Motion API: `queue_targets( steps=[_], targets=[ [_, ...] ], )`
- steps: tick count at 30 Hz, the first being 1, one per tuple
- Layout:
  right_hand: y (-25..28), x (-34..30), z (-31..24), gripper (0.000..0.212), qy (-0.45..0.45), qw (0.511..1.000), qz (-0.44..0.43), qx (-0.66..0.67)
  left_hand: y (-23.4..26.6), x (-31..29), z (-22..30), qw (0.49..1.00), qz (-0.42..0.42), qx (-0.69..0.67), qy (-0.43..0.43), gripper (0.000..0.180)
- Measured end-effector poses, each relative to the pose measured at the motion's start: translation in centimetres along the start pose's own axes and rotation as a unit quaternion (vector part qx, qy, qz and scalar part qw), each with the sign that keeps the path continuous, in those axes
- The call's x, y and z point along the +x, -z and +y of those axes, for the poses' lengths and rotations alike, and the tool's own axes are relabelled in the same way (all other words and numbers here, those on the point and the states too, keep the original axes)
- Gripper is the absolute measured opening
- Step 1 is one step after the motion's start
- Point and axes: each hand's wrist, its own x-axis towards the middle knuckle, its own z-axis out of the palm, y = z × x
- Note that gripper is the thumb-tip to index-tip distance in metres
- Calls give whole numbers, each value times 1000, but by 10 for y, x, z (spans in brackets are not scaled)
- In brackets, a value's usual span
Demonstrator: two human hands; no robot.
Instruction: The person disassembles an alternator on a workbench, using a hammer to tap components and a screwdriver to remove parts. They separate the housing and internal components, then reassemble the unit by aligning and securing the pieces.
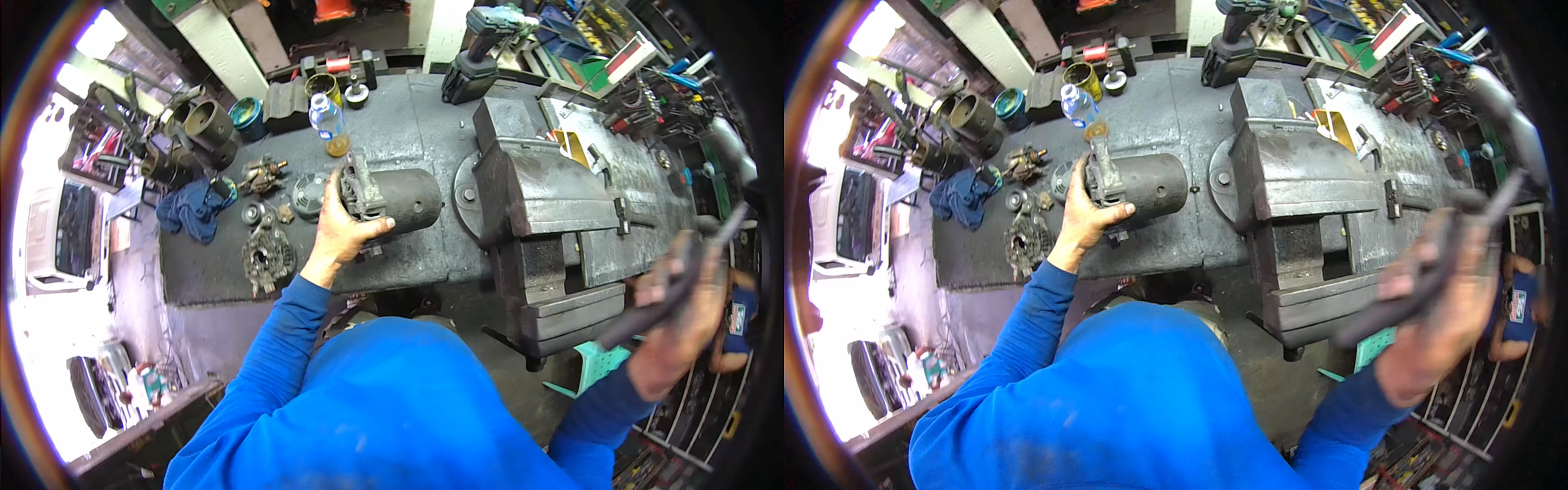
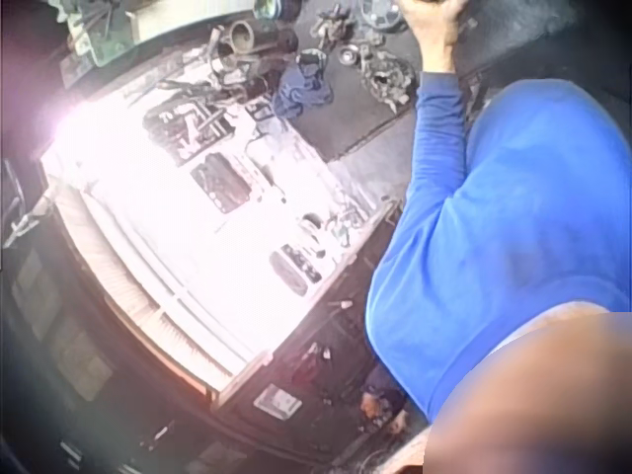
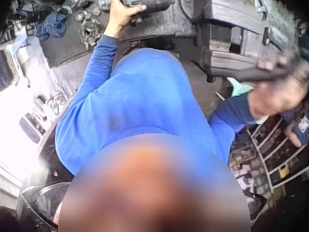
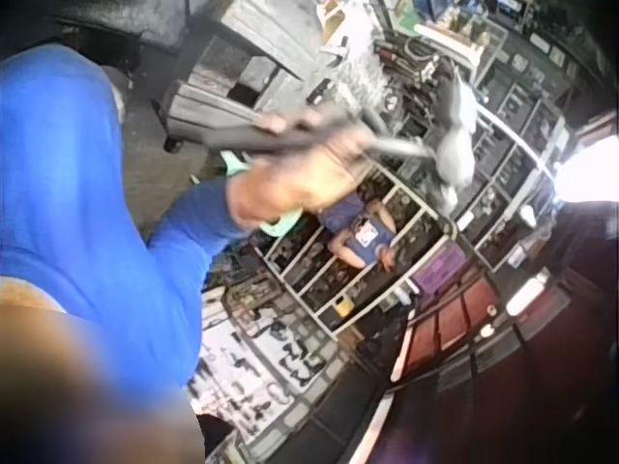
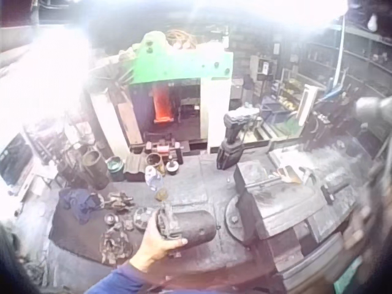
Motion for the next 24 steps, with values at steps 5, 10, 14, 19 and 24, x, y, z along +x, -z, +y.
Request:
queue_targets(
  steps=[5,10,14,19,24],
  targets=[
    [-152,-87,104,35,-181,979,-20,-91,8,43,-9,998,-54,-22,-14,129],
    [-176,-73,182,22,-243,956,3,-166,10,64,-35,996,-66,65,-16,128],
    [-159,-63,183,24,-125,983,-2,-138,7,68,-54,997,-70,2,33,128],
    [-178,-45,211,31,-42,978,48,-200,2,85,-48,994,-101,-12,-26,129],
    [-161,-19,225,35,-84,942,58,-319,12,119,-8,963,-54,-247,90,134]
  ],
)
